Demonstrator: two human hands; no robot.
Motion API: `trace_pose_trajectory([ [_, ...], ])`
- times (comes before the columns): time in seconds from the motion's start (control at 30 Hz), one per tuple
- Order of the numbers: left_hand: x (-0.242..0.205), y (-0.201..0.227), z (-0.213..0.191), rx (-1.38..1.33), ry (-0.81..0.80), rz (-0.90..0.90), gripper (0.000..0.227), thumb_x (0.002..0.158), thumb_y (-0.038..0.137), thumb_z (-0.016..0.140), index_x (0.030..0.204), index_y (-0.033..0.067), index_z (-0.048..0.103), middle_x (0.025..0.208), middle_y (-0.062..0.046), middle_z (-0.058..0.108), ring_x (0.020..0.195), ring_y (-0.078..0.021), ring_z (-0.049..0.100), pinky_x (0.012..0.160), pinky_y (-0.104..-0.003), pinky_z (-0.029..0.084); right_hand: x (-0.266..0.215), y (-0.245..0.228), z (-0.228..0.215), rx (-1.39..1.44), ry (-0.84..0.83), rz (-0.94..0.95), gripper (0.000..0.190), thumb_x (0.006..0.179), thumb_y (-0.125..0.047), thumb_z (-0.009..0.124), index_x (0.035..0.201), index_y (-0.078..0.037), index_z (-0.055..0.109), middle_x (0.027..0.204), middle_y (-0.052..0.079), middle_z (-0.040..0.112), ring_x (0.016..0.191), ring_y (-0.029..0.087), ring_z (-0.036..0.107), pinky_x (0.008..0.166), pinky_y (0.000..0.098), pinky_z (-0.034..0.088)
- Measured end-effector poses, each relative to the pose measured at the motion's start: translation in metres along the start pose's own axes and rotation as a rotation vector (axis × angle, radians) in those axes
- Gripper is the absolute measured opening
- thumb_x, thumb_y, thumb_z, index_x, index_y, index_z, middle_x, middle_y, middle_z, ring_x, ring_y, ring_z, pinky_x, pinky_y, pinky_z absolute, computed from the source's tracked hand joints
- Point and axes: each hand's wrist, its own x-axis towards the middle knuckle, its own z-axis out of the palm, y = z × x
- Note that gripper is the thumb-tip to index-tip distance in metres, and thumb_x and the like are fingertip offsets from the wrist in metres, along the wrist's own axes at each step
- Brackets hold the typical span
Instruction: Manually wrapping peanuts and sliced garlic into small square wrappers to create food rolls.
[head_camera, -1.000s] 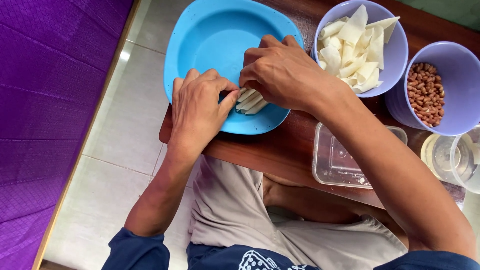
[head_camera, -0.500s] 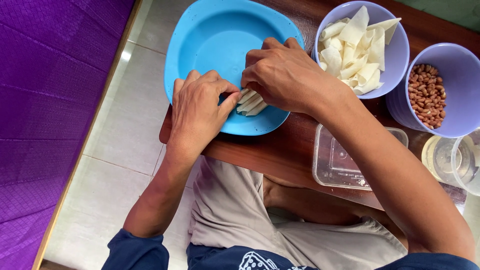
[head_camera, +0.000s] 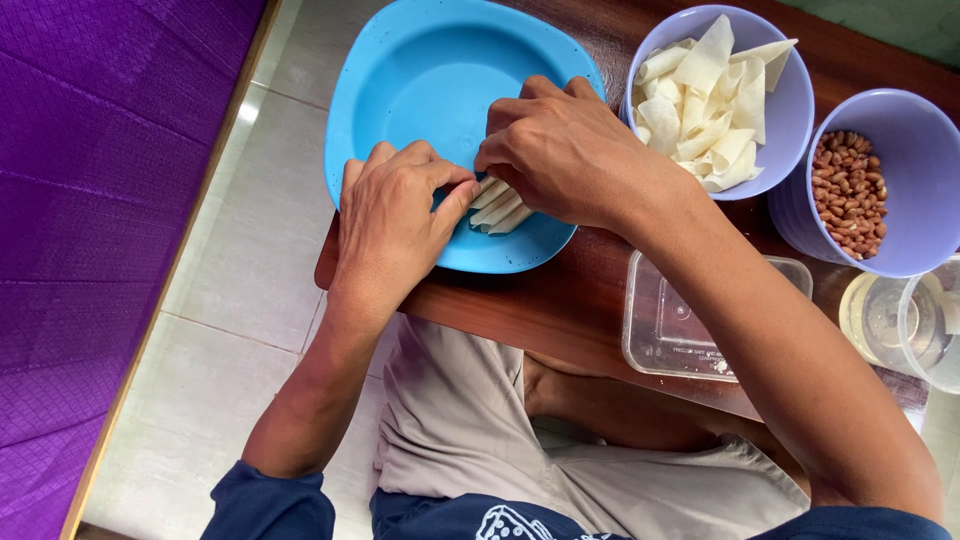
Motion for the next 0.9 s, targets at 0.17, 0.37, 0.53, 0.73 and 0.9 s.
trace_pose_trajectory([
  [0.17, -0.001, 0.001, -0.003, -0.021, 0.012, 0.004, 0.016, 0.094, 0.026, 0.074, 0.093, 0.0133, 0.083, 0.083, -0.002, 0.065, 0.075, -0.0197, 0.051, 0.075, -0.036, 0.039, -0.003, 0.002, -0.004, 0.01, 0.022, -0.008, 0.018, 0.082, -0.014, 0.077, 0.099, -0.017, 0.082, 0.105, 0.003, 0.072, 0.09, 0.029, 0.059, 0.081, 0.0457, 0.047],
  [0.37, -0.001, 0.014, -0.017, -0.049, 0.044, 0.037, 0.015, 0.094, 0.024, 0.073, 0.093, 0.0112, 0.082, 0.084, -0.002, 0.064, 0.076, -0.0204, 0.05, 0.077, -0.035, 0.041, -0.036, 0.003, -0.034, 0.071, 0.193, -0.025, 0.019, 0.087, -0.004, 0.073, 0.104, -0.009, 0.08, 0.107, 0.006, 0.071, 0.09, 0.031, 0.058, 0.079, 0.0417, 0.049],
  [0.53, 0.006, 0.044, -0.034, -0.092, 0.074, 0.119, 0.014, 0.095, 0.02, 0.072, 0.095, 0.0095, 0.081, 0.085, -0.003, 0.063, 0.076, -0.0217, 0.051, 0.078, -0.036, 0.04, -0.1, 0.007, -0.083, 0.201, 0.374, 0.093, 0.031, 0.088, 0.013, 0.073, 0.117, 0.002, 0.078, 0.118, 0.015, 0.07, 0.105, 0.034, 0.062, 0.091, 0.0414, 0.048],
  [0.73, 0.021, 0.099, -0.017, -0.172, 0.102, 0.283, 0.012, 0.094, 0.017, 0.071, 0.1, 0.0105, 0.078, 0.089, -0.002, 0.063, 0.078, -0.0214, 0.052, 0.076, -0.036, 0.041, -0.162, -0.005, -0.085, 0.28, 0.65, 0.384, 0.02, 0.102, 0.022, 0.07, 0.121, 0.019, 0.072, 0.104, 0.021, 0.069, 0.075, 0.023, 0.055, 0.065, 0.0322, 0.043],
  [0.9, 0.042, 0.143, 0.012, -0.204, 0.111, 0.418, 0.014, 0.093, 0.017, 0.07, 0.102, 0.0091, 0.077, 0.096, -0.003, 0.069, 0.085, -0.0243, 0.052, 0.081, -0.038, 0.039, -0.176, -0.003, -0.06, 0.341, 0.715, 0.446, 0.029, 0.095, 0.014, 0.064, 0.124, 0.012, 0.067, 0.11, 0.02, 0.072, 0.086, 0.027, 0.066, 0.075, 0.0344, 0.051],
])
